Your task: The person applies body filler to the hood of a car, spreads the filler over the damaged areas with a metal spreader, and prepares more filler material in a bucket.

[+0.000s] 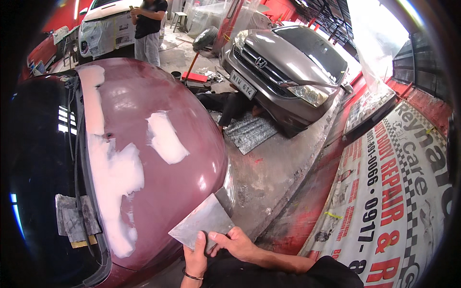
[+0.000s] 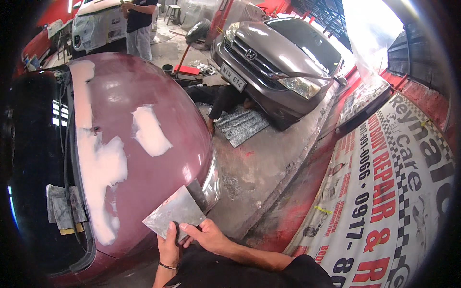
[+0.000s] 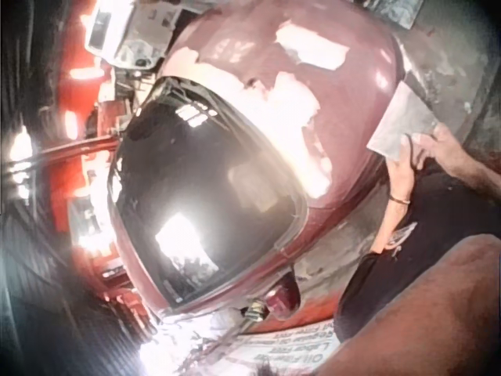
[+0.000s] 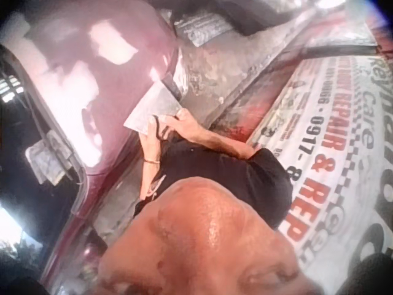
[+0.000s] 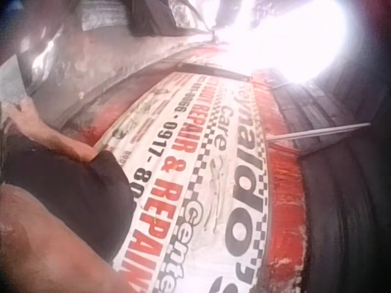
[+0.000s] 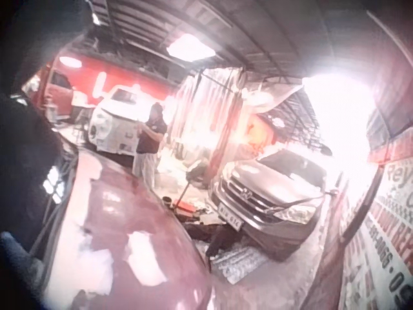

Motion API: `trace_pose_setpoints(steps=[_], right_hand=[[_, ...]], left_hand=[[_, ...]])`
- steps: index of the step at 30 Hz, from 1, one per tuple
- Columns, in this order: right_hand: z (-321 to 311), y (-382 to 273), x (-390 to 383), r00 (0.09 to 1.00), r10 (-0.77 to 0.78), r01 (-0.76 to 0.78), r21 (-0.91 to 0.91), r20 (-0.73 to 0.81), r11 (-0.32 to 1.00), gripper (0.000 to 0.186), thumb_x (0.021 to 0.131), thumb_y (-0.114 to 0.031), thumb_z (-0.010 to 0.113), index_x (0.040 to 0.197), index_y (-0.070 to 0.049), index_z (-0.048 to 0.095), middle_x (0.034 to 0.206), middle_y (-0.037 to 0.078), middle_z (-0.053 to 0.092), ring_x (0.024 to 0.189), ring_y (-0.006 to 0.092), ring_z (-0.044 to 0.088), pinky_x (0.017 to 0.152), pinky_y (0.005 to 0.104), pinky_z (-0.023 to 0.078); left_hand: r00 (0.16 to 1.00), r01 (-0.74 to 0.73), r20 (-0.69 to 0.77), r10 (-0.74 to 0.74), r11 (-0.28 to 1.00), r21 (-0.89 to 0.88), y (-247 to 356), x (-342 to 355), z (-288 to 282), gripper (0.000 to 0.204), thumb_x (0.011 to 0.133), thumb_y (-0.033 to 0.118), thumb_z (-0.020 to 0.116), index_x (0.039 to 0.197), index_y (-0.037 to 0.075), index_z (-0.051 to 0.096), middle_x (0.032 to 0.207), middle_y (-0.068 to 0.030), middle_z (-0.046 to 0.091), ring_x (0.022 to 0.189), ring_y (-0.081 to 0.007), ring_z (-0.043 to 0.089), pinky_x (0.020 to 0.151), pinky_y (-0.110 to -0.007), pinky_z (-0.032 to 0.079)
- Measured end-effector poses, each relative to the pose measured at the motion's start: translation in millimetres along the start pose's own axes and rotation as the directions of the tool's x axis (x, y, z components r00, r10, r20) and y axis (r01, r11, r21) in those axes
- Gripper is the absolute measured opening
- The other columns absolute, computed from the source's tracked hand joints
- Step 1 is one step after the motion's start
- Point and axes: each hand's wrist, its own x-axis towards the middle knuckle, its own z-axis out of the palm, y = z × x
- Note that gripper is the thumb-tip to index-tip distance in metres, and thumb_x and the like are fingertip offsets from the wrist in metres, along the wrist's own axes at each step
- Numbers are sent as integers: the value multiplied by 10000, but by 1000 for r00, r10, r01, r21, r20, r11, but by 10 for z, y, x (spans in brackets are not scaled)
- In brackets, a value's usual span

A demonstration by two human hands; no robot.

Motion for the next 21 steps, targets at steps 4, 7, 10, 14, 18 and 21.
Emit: trace_pose_setpoints(steps=[4,7,10,14,18,21], right_hand=[[-376,-16,-29,920,-137,166,47,-368,985,208,1097,-219,632,1201,-56,556,961,60,683,837,134,679,771,307,566],[-709,15,-19,930,-100,246,400,-352,883,421,1080,-253,646,1443,-93,505,1353,85,628,1187,209,644,999,435,540],[-1087,-40,-58,964,-87,223,587,-251,778,453,1070,-274,647,1470,-103,519,1400,82,641,1269,264,639,1080,476,521],[-1897,-535,-34,898,-127,345,493,-422,799,421,1063,-333,619,1376,-51,619,1327,107,711,1240,271,675,1113,484,511],[-2611,-993,-192,845,-273,480,427,-460,767,337,1027,-153,665,1356,-93,631,1256,60,721,1145,232,710,1018,447,573],[-2911,-1107,-183,871,-222,419,430,-438,799,346,995,-86,729,1328,-89,639,1227,35,724,1114,201,716,1003,412,579]], left_hand=[[969,-232,28,246,940,-249,-177,109,173,573,1100,303,615,1562,28,418,1482,-134,569,1332,-295,588,1103,-496,496],[966,-134,184,182,959,-248,-241,104,335,603,1100,288,615,1594,36,377,1552,-140,516,1424,-303,520,1163,-519,447],[942,-63,320,99,991,-121,-358,193,650,623,1102,312,617,1604,42,366,1575,-140,503,1456,-310,496,1187,-534,427],[923,-108,353,155,983,-149,-410,509,1136,632,1111,350,609,1598,17,383,1575,-121,503,1433,-272,512,1175,-467,448],[915,-290,230,332,937,-195,-428,947,1811,638,1068,240,699,1585,20,397,1484,-144,588,1341,-298,613,1128,-452,504],[887,-448,185,424,886,117,-532,1258,2320,488,1068,157,689,1500,-3,527,1392,-126,664,1241,-226,653,1066,-368,514]])
